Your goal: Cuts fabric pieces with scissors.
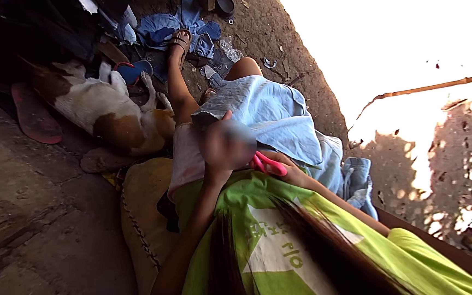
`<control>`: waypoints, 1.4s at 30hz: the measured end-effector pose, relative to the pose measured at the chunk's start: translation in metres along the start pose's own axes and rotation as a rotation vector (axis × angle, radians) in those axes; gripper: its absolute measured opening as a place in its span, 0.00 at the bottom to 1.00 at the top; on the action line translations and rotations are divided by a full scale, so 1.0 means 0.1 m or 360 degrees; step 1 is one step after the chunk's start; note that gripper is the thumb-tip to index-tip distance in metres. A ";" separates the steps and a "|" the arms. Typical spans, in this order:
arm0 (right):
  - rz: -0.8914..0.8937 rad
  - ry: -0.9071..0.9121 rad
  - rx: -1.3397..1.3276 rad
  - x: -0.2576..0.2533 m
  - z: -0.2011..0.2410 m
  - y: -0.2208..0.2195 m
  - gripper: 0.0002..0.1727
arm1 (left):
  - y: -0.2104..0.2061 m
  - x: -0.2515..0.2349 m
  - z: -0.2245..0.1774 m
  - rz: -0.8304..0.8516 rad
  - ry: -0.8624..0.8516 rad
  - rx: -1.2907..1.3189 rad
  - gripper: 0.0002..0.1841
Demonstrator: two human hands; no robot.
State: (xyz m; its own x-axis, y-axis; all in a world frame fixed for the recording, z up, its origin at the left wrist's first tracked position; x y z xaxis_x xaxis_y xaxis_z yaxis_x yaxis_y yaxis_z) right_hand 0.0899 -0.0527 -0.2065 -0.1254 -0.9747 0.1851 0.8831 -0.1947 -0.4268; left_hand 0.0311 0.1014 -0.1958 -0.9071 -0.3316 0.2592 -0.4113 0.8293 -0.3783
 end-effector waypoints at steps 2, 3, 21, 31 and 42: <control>-0.0012 -0.0026 0.0014 -0.02 0.00 0.01 0.25 | -0.01 0.00 0.01 0.0008 0.0021 -0.0018 0.43; -0.0016 0.0001 0.0039 -0.02 0.00 0.02 0.24 | -0.01 0.00 0.01 0.0001 0.0021 -0.0024 0.43; 0.0001 0.0111 0.0113 0.00 0.00 0.00 0.26 | 0.04 0.00 -0.03 -0.0014 -0.0036 0.0097 0.40; 0.0011 0.0084 0.0062 0.00 0.00 0.00 0.24 | 0.03 0.00 -0.02 0.0022 -0.0018 0.0150 0.39; -0.0015 0.0113 0.0058 -0.02 0.01 0.00 0.24 | 0.01 0.01 -0.02 -0.0009 0.0007 0.0161 0.40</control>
State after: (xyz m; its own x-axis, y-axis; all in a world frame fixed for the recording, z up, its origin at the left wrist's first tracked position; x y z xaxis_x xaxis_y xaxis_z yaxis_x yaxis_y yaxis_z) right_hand 0.0909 -0.0505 -0.2059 -0.1641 -0.9785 0.1252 0.8975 -0.2008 -0.3927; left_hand 0.0302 0.1031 -0.1943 -0.9045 -0.3338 0.2656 -0.4234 0.7779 -0.4644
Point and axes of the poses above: each hand's wrist, its own x-axis away from the middle knuckle, its own y-axis out of the back of the hand, z = x × y, the point moved 5 cm from there along -x, towards the middle knuckle, and after that the axes turned 11 degrees about z, right-handed, at the moved point
